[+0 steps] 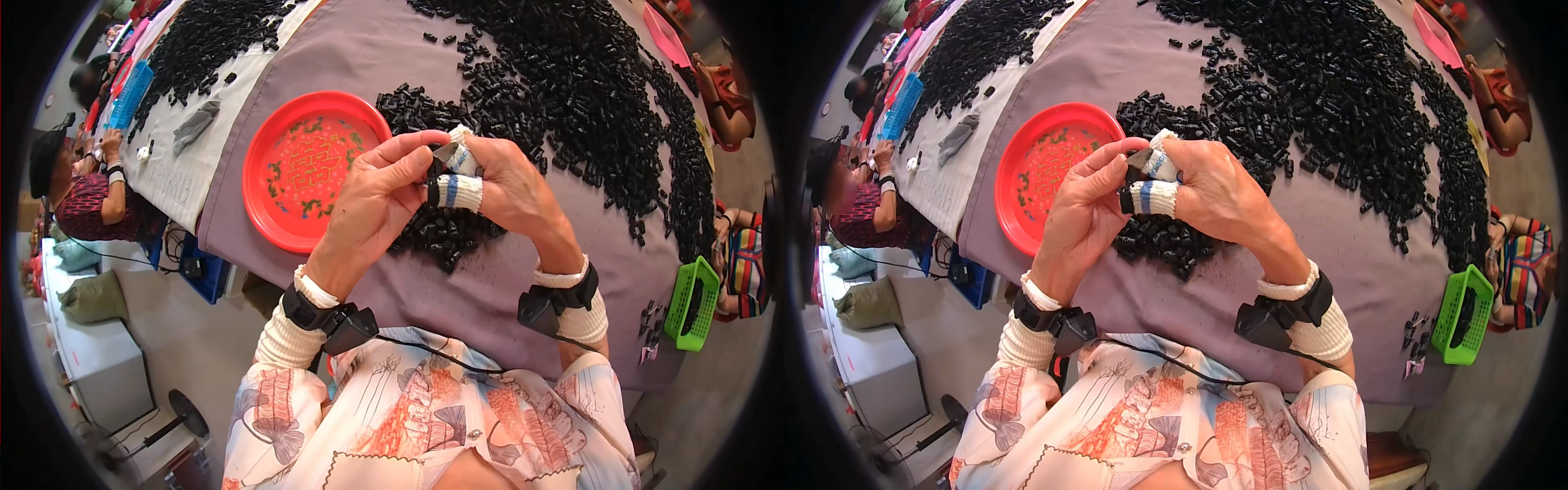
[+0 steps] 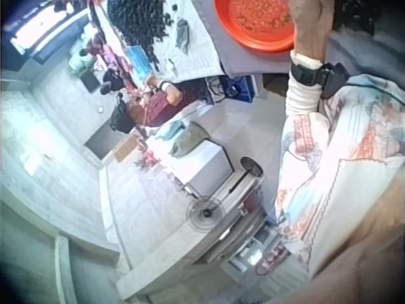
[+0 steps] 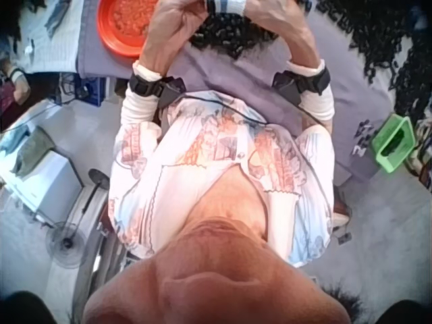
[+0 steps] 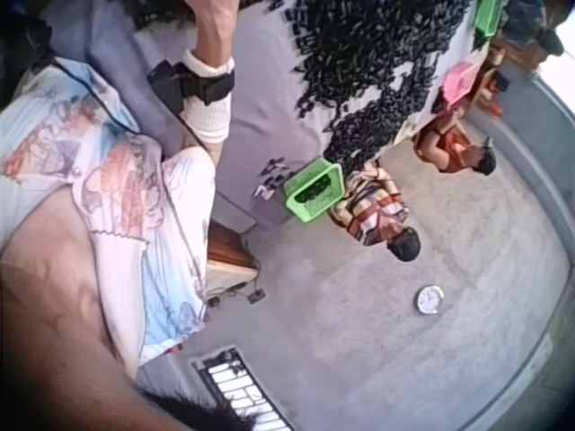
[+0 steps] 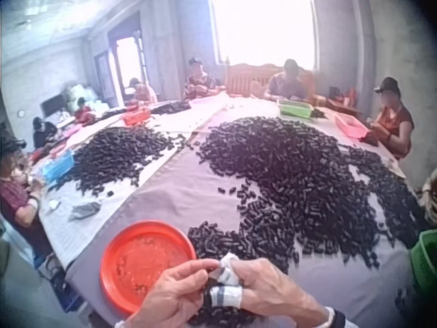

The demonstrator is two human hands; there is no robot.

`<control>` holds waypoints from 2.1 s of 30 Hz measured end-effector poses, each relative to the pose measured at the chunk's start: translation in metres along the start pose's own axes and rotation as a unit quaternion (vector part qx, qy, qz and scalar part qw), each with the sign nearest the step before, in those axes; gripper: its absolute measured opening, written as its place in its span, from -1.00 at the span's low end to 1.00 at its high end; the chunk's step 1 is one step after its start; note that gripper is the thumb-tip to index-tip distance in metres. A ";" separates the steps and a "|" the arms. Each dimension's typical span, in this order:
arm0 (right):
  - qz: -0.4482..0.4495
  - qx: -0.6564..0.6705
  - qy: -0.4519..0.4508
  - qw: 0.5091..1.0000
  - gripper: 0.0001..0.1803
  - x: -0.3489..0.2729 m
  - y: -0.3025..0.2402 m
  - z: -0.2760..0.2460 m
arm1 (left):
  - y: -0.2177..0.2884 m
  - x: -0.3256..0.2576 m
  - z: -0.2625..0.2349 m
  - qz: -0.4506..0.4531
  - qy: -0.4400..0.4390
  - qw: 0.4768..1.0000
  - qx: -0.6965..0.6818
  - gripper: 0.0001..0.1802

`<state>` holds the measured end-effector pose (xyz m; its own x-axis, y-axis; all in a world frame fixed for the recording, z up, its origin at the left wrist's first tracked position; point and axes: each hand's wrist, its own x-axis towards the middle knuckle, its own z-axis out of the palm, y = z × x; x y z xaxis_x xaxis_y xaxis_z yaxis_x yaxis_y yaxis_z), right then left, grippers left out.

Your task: Assembling small black plastic components by hand at a workstation.

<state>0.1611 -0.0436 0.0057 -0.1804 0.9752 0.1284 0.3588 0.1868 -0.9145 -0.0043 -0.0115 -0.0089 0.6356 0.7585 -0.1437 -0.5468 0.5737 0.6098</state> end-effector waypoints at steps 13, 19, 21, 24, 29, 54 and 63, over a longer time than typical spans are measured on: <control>-0.011 -0.020 0.002 1.000 -0.60 -0.004 0.012 0.001 | -0.005 0.004 0.001 -0.004 0.026 0.999 0.025 -0.76; 0.051 0.076 0.007 0.996 -0.63 -0.005 0.005 -0.006 | -0.010 0.007 -0.001 -0.014 -0.017 0.999 -0.045 -0.72; 0.061 0.079 0.010 0.995 -0.64 -0.006 0.002 -0.006 | -0.010 0.005 -0.002 -0.020 -0.019 0.998 -0.059 -0.71; 0.085 0.101 0.000 0.991 -0.62 -0.008 0.001 -0.006 | -0.010 0.003 -0.002 -0.025 -0.031 0.998 -0.056 -0.71; 0.036 0.067 0.013 0.997 -0.59 -0.009 0.012 -0.002 | -0.009 0.002 0.003 -0.029 -0.032 0.997 -0.061 -0.71; 0.016 -0.007 -0.001 1.000 -0.65 -0.009 0.013 0.003 | -0.012 -0.001 -0.002 0.000 0.013 1.000 0.009 -0.74; 0.078 0.109 0.022 0.991 -0.70 -0.007 0.008 0.001 | -0.015 0.000 -0.005 -0.010 0.007 0.998 -0.053 -0.72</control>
<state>0.1641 -0.0495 -0.0029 -0.0967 0.9953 -0.0098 0.1721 0.0070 -0.9851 0.0006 -0.0187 -0.0221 0.6399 0.7501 -0.1669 -0.5892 0.6183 0.5202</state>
